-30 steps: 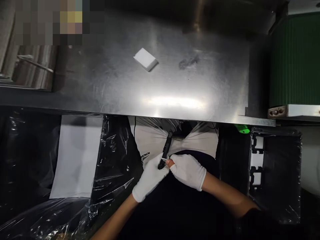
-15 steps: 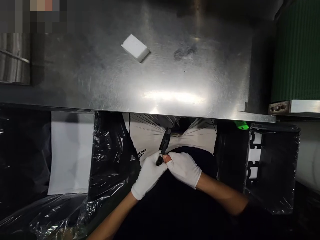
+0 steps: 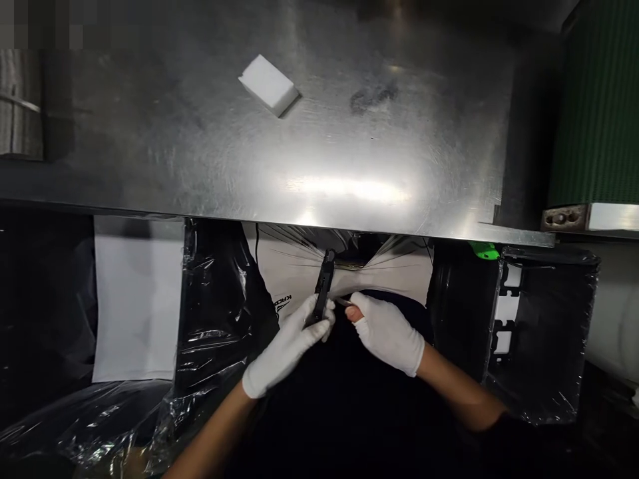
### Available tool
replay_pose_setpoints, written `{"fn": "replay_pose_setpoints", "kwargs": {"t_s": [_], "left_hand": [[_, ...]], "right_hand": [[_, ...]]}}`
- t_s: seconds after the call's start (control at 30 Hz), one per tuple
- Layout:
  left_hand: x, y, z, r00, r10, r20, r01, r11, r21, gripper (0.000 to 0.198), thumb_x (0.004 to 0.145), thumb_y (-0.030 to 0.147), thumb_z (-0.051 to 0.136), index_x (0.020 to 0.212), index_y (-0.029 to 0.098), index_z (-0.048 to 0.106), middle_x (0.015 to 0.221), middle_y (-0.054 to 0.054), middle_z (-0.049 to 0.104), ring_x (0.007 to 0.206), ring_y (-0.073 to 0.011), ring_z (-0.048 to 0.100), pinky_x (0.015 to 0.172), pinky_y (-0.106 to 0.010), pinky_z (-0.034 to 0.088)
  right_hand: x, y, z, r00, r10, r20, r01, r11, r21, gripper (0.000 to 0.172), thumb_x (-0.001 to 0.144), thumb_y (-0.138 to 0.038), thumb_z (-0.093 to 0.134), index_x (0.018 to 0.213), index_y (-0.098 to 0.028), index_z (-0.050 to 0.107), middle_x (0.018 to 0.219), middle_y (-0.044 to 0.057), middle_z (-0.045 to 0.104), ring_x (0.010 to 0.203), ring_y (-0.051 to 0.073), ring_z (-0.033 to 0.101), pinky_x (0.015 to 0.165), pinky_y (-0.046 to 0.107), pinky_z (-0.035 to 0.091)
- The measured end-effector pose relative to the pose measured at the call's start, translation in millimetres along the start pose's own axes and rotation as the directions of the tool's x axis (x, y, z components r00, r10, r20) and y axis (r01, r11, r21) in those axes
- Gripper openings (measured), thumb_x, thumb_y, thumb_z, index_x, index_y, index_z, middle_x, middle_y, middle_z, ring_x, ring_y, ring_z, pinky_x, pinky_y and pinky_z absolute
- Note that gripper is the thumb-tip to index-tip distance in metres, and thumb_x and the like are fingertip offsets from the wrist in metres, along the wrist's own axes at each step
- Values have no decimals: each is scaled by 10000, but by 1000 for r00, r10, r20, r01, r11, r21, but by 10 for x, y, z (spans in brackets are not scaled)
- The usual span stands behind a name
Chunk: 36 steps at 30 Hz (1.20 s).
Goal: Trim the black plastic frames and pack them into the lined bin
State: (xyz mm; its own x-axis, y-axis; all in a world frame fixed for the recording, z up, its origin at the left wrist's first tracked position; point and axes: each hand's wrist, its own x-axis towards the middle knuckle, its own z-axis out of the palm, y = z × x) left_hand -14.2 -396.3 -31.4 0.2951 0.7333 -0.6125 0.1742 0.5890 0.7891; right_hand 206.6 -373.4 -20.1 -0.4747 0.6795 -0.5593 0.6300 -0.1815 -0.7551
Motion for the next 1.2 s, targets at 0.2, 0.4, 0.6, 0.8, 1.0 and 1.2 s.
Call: {"fn": "replay_pose_setpoints", "kwargs": {"t_s": [0.2, 0.4, 0.6, 0.8, 1.0, 1.2], "left_hand": [[9, 2, 36, 955, -86, -285, 247, 765, 595, 415, 924, 572, 595, 1100, 198, 634, 785, -78, 724, 770, -321, 731, 760, -418, 530], [-8, -13, 202, 963, 75, -260, 208, 412, 887, 440, 973, 611, 588, 880, 193, 689, 720, -96, 739, 708, -312, 744, 673, -383, 492], [-14, -111, 212, 949, 196, -248, 164, 366, 916, 484, 975, 621, 572, 829, 180, 709, 648, -102, 717, 658, -310, 726, 651, -388, 480], [4, -152, 227, 932, 259, -252, 148, 363, 920, 470, 959, 611, 585, 817, 182, 717, 672, -125, 724, 647, -320, 715, 639, -395, 458], [-1, -160, 220, 926, 280, -254, 149, 348, 926, 495, 966, 626, 567, 754, 196, 693, 621, -124, 698, 638, -325, 712, 631, -392, 443], [-1, -185, 244, 912, 288, -294, 172, 381, 908, 517, 972, 637, 563, 736, 194, 683, 593, -111, 673, 620, -310, 699, 613, -375, 404]], "right_hand": [[-90, -12, -64, 999, 24, 24, -24, 1000, 12, 536, 1171, -627, 229, 943, -238, 520, 795, -17, 600, 688, 160, 563, 666, 279, 415], [7, -28, 133, 986, 109, 129, -47, 912, -408, 428, 1196, -499, 294, 1069, -210, 584, 885, 32, 714, 698, 173, 646, 611, 291, 335], [22, -143, 75, 971, 169, 168, -59, 855, -516, 396, 1199, -451, 325, 1131, -200, 624, 958, 55, 771, 778, 202, 725, 616, 305, 327], [36, -207, 31, 965, 188, 181, -69, 853, -518, 426, 1196, -467, 328, 1098, -200, 645, 917, 70, 775, 769, 226, 735, 618, 323, 323], [47, -198, 61, 957, 238, 167, -137, 876, -462, 432, 1193, -487, 348, 1065, -205, 650, 902, 66, 770, 765, 212, 731, 605, 305, 331], [39, -204, 107, 951, 266, 158, -189, 903, -386, 436, 1202, -462, 320, 1058, -211, 646, 870, 44, 760, 723, 191, 709, 604, 287, 335]]}}
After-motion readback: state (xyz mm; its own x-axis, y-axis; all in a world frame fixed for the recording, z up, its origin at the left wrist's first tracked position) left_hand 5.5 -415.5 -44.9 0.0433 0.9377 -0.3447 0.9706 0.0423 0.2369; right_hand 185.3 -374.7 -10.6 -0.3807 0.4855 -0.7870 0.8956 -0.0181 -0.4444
